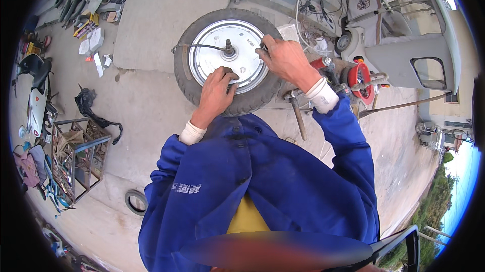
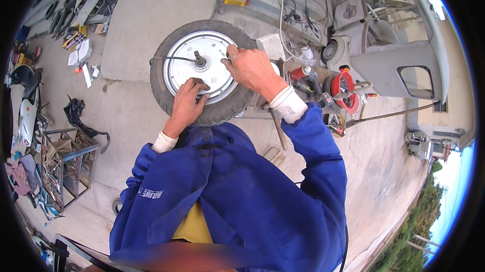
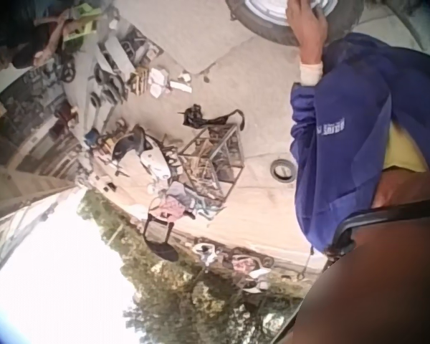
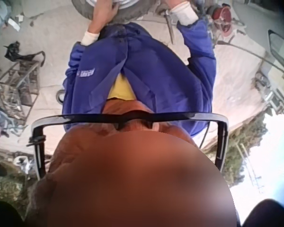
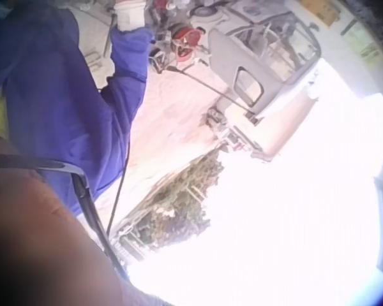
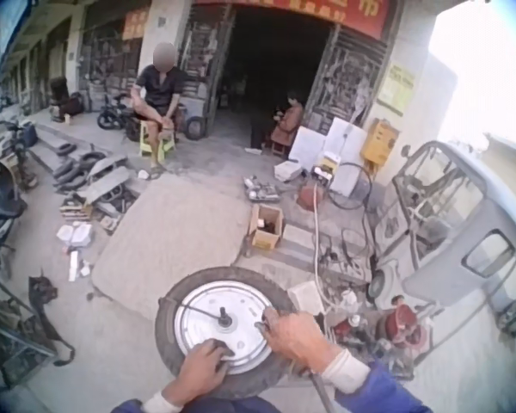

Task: The person works on a small tire mounted on a rim, using a tool to manipulate the valve stem and then inserting a metal clip into the rim. The person rotates the tire and continues adjusting the valve area before lifting the tire to inspect it.

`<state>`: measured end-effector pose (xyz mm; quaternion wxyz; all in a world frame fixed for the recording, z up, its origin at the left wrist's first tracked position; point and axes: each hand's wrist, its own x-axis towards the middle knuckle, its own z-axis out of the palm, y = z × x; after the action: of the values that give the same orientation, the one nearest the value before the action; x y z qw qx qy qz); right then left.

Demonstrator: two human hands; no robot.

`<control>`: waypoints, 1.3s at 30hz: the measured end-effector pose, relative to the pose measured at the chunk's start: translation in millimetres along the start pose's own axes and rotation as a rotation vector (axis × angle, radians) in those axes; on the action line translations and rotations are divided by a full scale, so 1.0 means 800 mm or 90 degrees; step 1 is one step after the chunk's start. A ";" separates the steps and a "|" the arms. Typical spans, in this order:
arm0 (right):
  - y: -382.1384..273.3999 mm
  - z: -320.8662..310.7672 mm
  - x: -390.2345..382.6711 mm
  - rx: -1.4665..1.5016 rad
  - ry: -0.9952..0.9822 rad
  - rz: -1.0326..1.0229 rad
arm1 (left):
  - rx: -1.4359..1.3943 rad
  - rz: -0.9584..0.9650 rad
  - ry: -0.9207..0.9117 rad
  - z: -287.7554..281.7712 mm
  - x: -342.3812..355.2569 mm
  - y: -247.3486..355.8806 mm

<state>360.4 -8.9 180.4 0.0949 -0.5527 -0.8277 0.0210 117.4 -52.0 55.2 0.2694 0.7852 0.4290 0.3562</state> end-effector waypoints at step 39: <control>0.057 0.046 0.059 -0.129 -0.086 -0.084 | -0.015 0.016 0.028 0.003 -0.003 0.000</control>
<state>378.0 54.5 144.1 -0.0164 -0.5014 -0.8645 -0.0318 118.3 -54.4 52.6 0.2649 0.7792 0.4205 0.3818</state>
